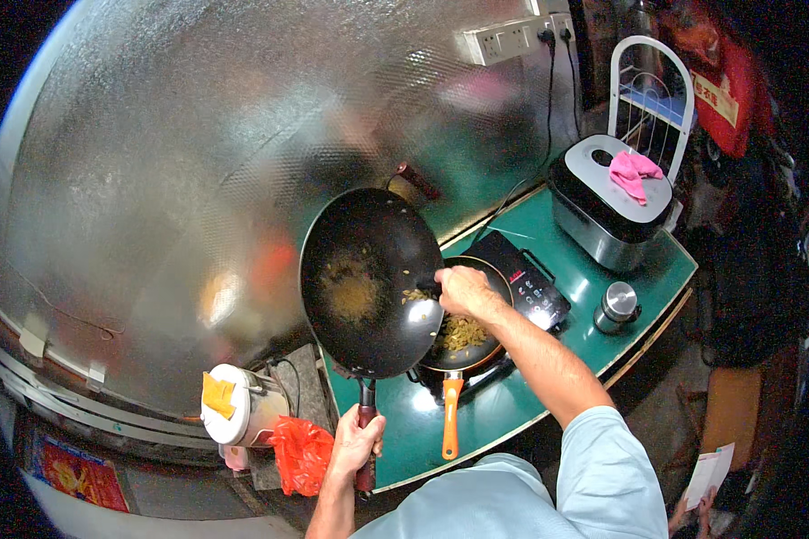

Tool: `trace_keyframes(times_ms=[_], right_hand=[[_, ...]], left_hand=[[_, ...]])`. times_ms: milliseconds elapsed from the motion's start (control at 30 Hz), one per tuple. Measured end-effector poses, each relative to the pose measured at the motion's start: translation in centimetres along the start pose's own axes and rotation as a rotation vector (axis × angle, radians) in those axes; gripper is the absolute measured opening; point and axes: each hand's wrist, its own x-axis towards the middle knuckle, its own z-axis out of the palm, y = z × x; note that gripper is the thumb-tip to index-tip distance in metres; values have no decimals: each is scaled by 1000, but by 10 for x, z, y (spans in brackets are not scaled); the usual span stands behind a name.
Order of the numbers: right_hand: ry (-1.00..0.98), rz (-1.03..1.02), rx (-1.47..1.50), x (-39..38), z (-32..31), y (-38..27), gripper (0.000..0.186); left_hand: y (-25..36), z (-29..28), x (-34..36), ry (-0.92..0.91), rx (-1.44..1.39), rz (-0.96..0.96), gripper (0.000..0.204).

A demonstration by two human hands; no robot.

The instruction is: Stir frying ingredients in a pan and washing a wok in a kitchen sink.

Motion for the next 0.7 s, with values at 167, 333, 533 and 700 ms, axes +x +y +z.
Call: trace_keyframes(times_ms=[167,333,533,700], right_hand=[[237,-39,60,19,14,-5,31],[-183,19,-45,0,-4,0,28],[85,-119,35,-4,15,-12,36],[14,-110,-81,-19,20,-11,29]], left_hand=[[3,4,1,-10,15,-6,16],[1,2,2,4,26,4,16],[3,5,6,-7,35,11,17],[4,3,8,-4,-5,29,15]])
